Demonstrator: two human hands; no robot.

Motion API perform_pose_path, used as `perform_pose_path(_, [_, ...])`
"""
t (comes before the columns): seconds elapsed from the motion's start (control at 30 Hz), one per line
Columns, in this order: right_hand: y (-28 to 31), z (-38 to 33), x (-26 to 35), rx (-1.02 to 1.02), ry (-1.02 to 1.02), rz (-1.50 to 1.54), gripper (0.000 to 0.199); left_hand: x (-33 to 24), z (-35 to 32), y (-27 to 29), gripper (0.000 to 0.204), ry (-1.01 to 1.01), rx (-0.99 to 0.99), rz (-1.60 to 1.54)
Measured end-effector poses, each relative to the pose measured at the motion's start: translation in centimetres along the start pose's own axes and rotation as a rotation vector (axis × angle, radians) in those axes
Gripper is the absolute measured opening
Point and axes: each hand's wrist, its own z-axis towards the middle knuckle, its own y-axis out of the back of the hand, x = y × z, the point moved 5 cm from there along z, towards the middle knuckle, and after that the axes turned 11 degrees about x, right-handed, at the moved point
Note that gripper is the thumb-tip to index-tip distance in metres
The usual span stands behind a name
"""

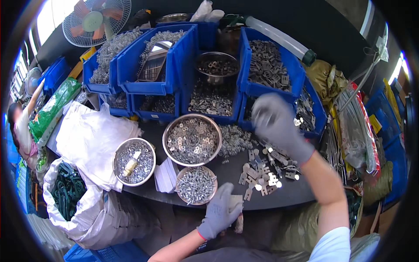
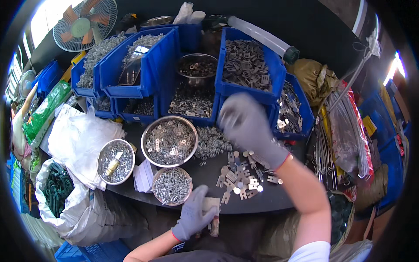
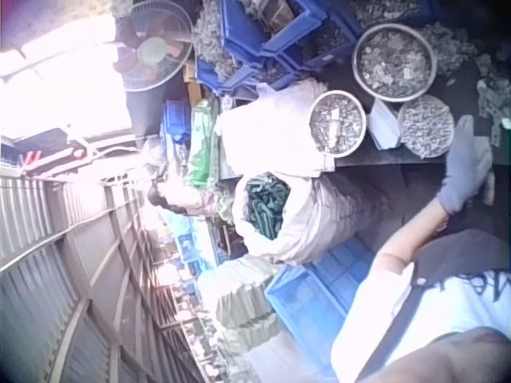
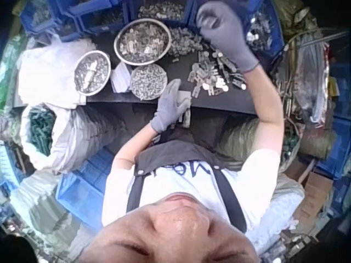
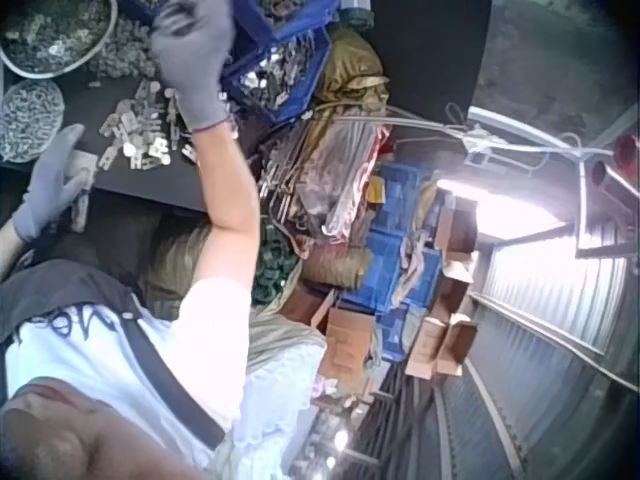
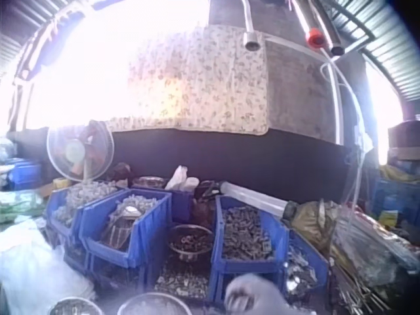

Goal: The person assembles small metal bracket components by hand, joining them with screws or pins.

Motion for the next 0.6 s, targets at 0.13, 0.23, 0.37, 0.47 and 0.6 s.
perform_pose_path(0.13, [-9.4,-10.3,-0.4,0.222,-0.183,-0.221,0.015,-0.7,0.1,-0.6,0.087,0.045,-0.003,0.061])
perform_pose_path(0.23, [-13.0,-13.0,-1.1,0.541,-0.344,-0.508,0.034,-0.2,0.4,-1.0,0.085,0.063,-0.013,0.141])
perform_pose_path(0.37, [-12.2,-14.0,-0.4,0.586,-0.128,-0.308,0.069,-1.2,1.3,-1.4,0.068,0.111,0.093,0.254])
perform_pose_path(0.47, [-8.2,-13.4,0.5,0.548,-0.09,-0.106,0.064,-1.5,0.3,-1.3,0.059,0.115,0.008,0.384])
perform_pose_path(0.6, [-1.0,-15.3,1.2,0.094,-0.313,-0.042,0.036,-1.7,-0.1,-0.4,0.047,0.14,0.038,0.382])
